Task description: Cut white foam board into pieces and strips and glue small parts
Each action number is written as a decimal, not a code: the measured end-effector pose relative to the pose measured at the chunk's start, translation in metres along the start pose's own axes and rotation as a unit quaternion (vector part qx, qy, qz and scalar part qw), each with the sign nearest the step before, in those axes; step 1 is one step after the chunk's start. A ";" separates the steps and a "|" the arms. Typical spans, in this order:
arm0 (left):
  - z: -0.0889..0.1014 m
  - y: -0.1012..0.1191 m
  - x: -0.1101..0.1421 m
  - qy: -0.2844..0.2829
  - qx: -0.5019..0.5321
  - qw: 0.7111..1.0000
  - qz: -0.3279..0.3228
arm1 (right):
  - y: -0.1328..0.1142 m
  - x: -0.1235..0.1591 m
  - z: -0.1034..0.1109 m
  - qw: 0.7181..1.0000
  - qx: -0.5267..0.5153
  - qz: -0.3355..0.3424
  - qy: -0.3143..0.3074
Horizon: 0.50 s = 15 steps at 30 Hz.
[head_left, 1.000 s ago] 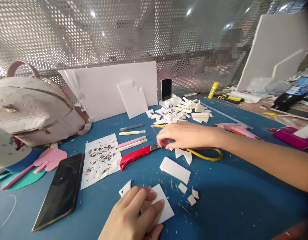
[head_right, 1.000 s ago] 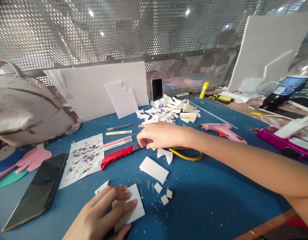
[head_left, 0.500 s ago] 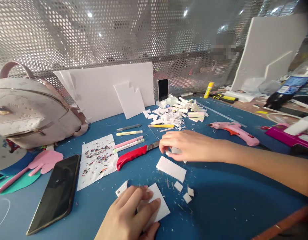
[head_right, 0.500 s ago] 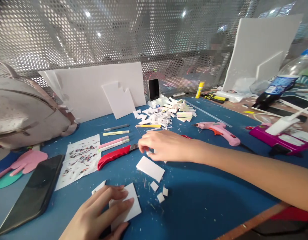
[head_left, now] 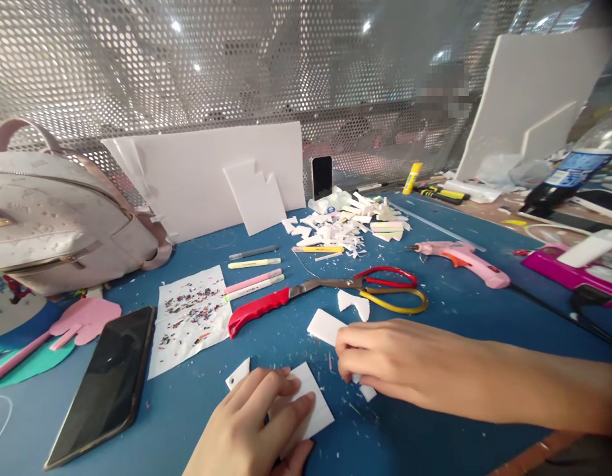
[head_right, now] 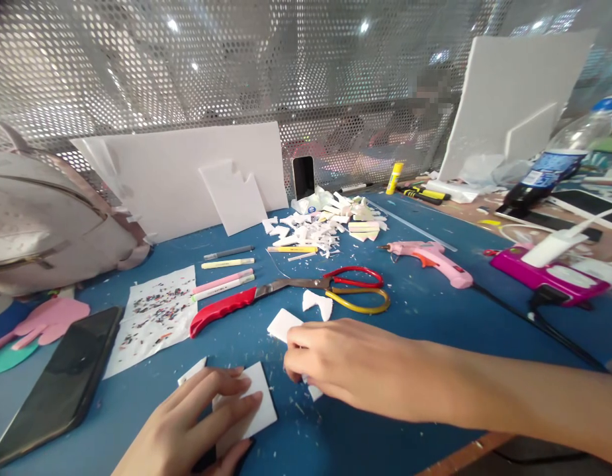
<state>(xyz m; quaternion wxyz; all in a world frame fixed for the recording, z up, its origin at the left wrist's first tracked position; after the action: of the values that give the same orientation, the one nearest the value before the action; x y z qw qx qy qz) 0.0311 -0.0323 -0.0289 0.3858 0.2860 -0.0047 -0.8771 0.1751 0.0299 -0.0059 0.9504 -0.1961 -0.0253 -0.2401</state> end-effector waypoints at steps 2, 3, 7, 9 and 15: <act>0.000 0.000 0.000 -0.003 0.002 1.000 0.003 | 0.000 0.000 -0.002 1.000 0.002 0.004 -0.001; -0.001 0.000 0.000 -0.004 0.003 1.000 0.004 | 0.001 0.000 -0.002 1.000 -0.003 0.002 0.000; 0.000 -0.001 0.000 -0.006 0.010 1.000 0.006 | 0.002 0.000 0.004 0.999 -0.043 -0.024 0.008; 0.001 -0.001 0.000 -0.007 0.012 1.000 0.009 | 0.001 0.002 0.007 0.998 -0.063 -0.028 0.008; 0.001 0.000 0.000 -0.007 0.010 1.000 0.007 | 0.001 0.010 0.000 0.997 -0.062 -0.037 0.006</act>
<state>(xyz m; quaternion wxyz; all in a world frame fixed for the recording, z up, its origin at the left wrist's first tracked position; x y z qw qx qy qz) 0.0308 -0.0319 -0.0283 0.3890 0.2841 -0.0182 -0.8761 0.1843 0.0267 -0.0048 0.9269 -0.2527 -0.0121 -0.2772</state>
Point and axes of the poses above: each hand's wrist, its own x-axis away from the middle knuckle, its own z-axis out of the back of the hand, y = z × x, the point moved 8 cm from there along -x, towards the middle knuckle, and after that the axes turned 1 degree about -y, right-handed, at the moved point
